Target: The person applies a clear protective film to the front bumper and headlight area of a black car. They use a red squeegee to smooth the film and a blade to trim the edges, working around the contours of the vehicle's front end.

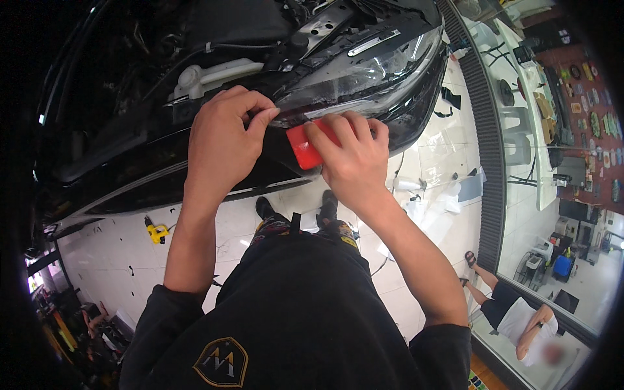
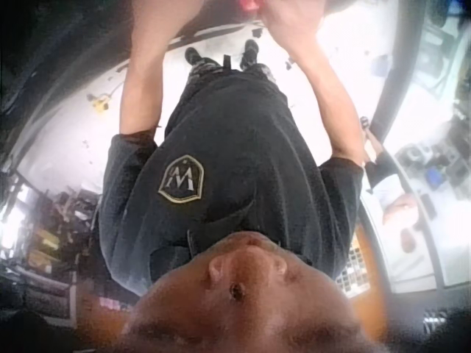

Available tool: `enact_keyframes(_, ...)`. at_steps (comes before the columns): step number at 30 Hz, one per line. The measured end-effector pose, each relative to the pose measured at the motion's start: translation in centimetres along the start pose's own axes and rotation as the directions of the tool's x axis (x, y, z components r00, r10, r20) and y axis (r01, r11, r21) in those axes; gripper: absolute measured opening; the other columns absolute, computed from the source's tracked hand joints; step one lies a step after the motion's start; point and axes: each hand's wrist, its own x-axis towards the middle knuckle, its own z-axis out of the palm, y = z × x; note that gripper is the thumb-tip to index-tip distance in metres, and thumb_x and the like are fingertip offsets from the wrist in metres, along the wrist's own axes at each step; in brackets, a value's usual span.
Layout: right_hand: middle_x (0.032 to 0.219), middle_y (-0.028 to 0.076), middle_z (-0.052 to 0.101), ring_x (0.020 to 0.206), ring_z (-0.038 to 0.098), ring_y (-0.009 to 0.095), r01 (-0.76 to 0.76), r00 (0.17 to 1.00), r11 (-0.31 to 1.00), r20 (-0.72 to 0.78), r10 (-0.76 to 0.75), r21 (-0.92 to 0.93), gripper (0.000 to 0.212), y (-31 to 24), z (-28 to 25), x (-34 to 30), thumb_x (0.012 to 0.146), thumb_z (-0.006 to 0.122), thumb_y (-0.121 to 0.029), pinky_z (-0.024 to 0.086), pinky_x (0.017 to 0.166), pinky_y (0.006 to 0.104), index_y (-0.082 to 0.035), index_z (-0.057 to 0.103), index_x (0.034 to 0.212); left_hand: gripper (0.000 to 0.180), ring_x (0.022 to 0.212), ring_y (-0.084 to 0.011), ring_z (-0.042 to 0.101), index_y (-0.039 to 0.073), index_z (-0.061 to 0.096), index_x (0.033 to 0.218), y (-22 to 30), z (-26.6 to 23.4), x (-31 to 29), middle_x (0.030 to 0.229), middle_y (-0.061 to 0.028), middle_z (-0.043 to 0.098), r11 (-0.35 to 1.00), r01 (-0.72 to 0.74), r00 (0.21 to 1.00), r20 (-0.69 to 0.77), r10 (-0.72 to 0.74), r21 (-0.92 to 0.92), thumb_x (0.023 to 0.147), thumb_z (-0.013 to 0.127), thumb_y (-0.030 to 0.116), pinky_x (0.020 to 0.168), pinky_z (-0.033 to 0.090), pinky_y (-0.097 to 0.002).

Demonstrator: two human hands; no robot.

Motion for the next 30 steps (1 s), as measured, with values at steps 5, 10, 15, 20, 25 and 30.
enact_keyframes(5, 0.120, 0.003, 0.067, 0.115, 0.064, 0.027, 0.092, 0.994, 0.995, -0.049, -0.093, -0.030, 0.055, -0.1, 0.8, 0.4, 0.064, 0.078, -0.014, 0.044, 0.093, 0.0478, -0.017, 0.075, 0.118, 0.010, 0.080, -0.0288, 0.067, 0.004, 0.078, 0.095, -0.3, 0.2, 0.0, 0.086, -0.0099, 0.070, 1.000, -0.024, 1.000, 0.000, 0.024, 0.006, 0.092, 0.076, 0.013, 0.075, 0.052, -0.0409)
enact_keyframes(10, 0.120, 0.003, 0.068, 0.116, 0.064, 0.028, 0.136, 0.989, 0.990, -0.059, -0.138, -0.033, 0.053, 0.6, 1.0, 0.4, 0.065, 0.077, -0.017, 0.044, 0.091, 0.0485, -0.018, 0.075, 0.118, 0.010, 0.079, -0.0300, 0.068, 0.004, 0.078, 0.095, -0.3, -0.3, 0.1, 0.085, -0.0107, 0.070, 1.000, -0.001, 1.000, 0.019, 0.000, 0.022, 0.092, 0.075, 0.013, 0.074, 0.052, -0.0420)
enact_keyframes(15, 0.120, 0.002, 0.068, 0.116, 0.064, 0.028, 0.124, 0.989, 0.992, -0.077, -0.126, -0.030, 0.053, 1.3, 1.3, -0.1, 0.066, 0.076, -0.017, 0.043, 0.091, 0.0477, -0.019, 0.075, 0.119, 0.011, 0.080, -0.0303, 0.069, 0.005, 0.079, 0.096, -0.3, 0.0, 0.4, 0.086, -0.0111, 0.071, 1.000, -0.004, 0.999, 0.039, 0.004, 0.000, 0.093, 0.075, 0.015, 0.076, 0.052, -0.0421)
enact_keyframes(20, 0.121, 0.002, 0.070, 0.113, 0.065, 0.026, 0.046, 0.998, 0.999, -0.042, -0.047, -0.022, 0.064, 0.5, 0.1, -0.2, 0.060, 0.079, -0.008, 0.042, 0.094, 0.0452, -0.019, 0.076, 0.123, 0.013, 0.084, -0.0285, 0.069, 0.005, 0.079, 0.096, -0.6, -0.4, 0.2, 0.087, -0.0097, 0.071, 1.000, 0.005, 0.999, 0.053, -0.006, 0.030, 0.093, 0.075, 0.017, 0.078, 0.053, -0.0421)
enact_keyframes(25, 0.119, 0.001, 0.068, 0.113, 0.063, 0.026, 0.012, 0.996, 0.997, -0.087, -0.018, -0.074, 0.063, 0.3, 1.4, 0.4, 0.061, 0.080, -0.013, 0.043, 0.091, 0.0467, -0.020, 0.074, 0.122, 0.014, 0.085, -0.0268, 0.068, 0.005, 0.079, 0.095, 0.0, -0.2, 0.5, 0.088, -0.0087, 0.070, 0.999, 0.010, 0.998, 0.064, -0.013, 0.043, 0.093, 0.076, 0.018, 0.080, 0.053, -0.0423)
enact_keyframes(30, 0.116, 0.000, 0.068, 0.111, 0.064, 0.027, -0.046, 0.998, 0.996, -0.051, 0.042, -0.075, 0.060, 0.4, -0.9, -0.5, 0.061, 0.079, -0.009, 0.043, 0.092, 0.0464, -0.020, 0.074, 0.120, 0.015, 0.086, -0.0276, 0.068, 0.004, 0.078, 0.094, -0.2, -0.5, 0.4, 0.087, -0.0093, 0.069, 1.000, 0.007, 0.997, 0.080, -0.009, 0.023, 0.092, 0.077, 0.018, 0.081, 0.053, -0.0425)
